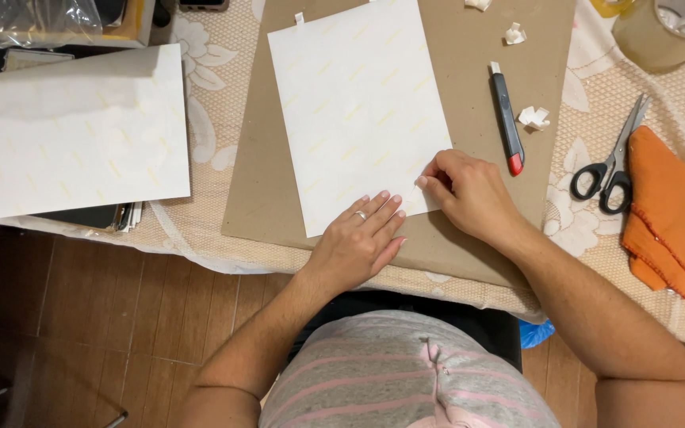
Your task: The person uses a utility knife to trim the edges of a white sheet of paper placed on a brown cutting mat. They then flip the paper over to reveal a printed image and continue to trim the remaining edges. Finally, they apply small pieces of tape to the corners of the paper.
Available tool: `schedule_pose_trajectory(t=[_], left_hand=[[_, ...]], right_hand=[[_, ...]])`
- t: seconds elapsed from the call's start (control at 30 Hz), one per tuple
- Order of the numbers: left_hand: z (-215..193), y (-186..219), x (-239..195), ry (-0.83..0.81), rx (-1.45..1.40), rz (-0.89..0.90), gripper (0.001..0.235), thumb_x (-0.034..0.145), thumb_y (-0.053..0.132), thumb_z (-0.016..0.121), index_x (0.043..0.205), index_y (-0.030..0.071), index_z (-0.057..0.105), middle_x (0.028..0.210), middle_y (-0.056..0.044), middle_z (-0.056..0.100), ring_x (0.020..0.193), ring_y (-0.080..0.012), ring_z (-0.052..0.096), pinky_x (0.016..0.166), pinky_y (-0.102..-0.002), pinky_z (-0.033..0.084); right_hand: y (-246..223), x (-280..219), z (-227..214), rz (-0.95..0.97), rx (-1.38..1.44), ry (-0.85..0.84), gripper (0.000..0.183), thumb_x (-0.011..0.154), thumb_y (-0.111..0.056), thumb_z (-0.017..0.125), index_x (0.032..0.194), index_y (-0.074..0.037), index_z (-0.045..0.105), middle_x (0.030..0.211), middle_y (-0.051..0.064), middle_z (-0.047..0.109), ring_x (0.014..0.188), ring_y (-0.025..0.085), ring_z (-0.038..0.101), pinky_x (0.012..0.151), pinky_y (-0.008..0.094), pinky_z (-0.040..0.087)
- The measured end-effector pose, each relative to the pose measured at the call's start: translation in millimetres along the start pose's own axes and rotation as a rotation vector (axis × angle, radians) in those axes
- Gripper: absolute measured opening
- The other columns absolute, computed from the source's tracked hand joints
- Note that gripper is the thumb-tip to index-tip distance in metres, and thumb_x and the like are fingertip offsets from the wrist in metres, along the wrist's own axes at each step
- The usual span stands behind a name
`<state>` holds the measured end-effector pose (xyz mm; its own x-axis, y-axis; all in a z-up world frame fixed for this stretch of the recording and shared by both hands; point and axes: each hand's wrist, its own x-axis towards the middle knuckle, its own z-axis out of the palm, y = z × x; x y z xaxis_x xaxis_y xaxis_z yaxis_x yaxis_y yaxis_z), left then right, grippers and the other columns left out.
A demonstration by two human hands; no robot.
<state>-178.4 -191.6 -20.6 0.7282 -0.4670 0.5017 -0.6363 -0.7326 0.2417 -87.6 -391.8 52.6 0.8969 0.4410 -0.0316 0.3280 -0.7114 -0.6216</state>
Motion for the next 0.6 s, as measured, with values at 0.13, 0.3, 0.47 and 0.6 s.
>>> schedule_pose_trajectory(t=[0.13, 0.3, 0.47, 0.6], left_hand=[[-2.7, 0.4, 2.7, -0.006, 0.002, 0.004, 0.036, 0.098, 0.03, 0.062, 0.123, 0.005, 0.069, 0.129, -0.016, 0.068, 0.127, -0.0305, 0.062, 0.107, -0.044, 0.047], [-3.5, 1.5, 1.1, -0.026, -0.011, -0.005, 0.036, 0.098, 0.029, 0.062, 0.123, 0.005, 0.069, 0.129, -0.017, 0.068, 0.127, -0.0311, 0.061, 0.108, -0.044, 0.045], [-3.4, 1.1, 1.3, -0.043, -0.001, -0.013, 0.037, 0.098, 0.03, 0.061, 0.125, 0.006, 0.069, 0.13, -0.016, 0.068, 0.128, -0.0303, 0.061, 0.109, -0.043, 0.044], [-7.2, 2.3, 2.6, -0.062, -0.012, -0.014, 0.037, 0.099, 0.031, 0.061, 0.125, 0.006, 0.069, 0.131, -0.016, 0.067, 0.128, -0.0299, 0.06, 0.109, -0.043, 0.044]], right_hand=[[-0.7, 0.6, -1.2, 0.014, -0.001, -0.003, 0.013, 0.095, -0.012, 0.066, 0.094, 0.0, 0.072, 0.076, 0.015, 0.068, 0.076, 0.03, 0.071, 0.066, 0.037, 0.058], [3.4, 1.2, 2.2, 0.038, 0.009, -0.001, 0.015, 0.097, -0.014, 0.064, 0.095, -0.001, 0.072, 0.077, 0.015, 0.069, 0.077, 0.03, 0.071, 0.067, 0.036, 0.058], [15.1, 4.9, 0.5, 0.057, 0.041, 0.045, 0.022, 0.102, -0.017, 0.057, 0.1, -0.001, 0.071, 0.078, 0.015, 0.067, 0.078, 0.032, 0.07, 0.068, 0.038, 0.057], [39.6, 2.1, -9.5, -0.035, 0.072, 0.138, 0.019, 0.101, -0.019, 0.058, 0.099, -0.005, 0.071, 0.075, 0.015, 0.069, 0.074, 0.037, 0.071, 0.069, 0.044, 0.056]])
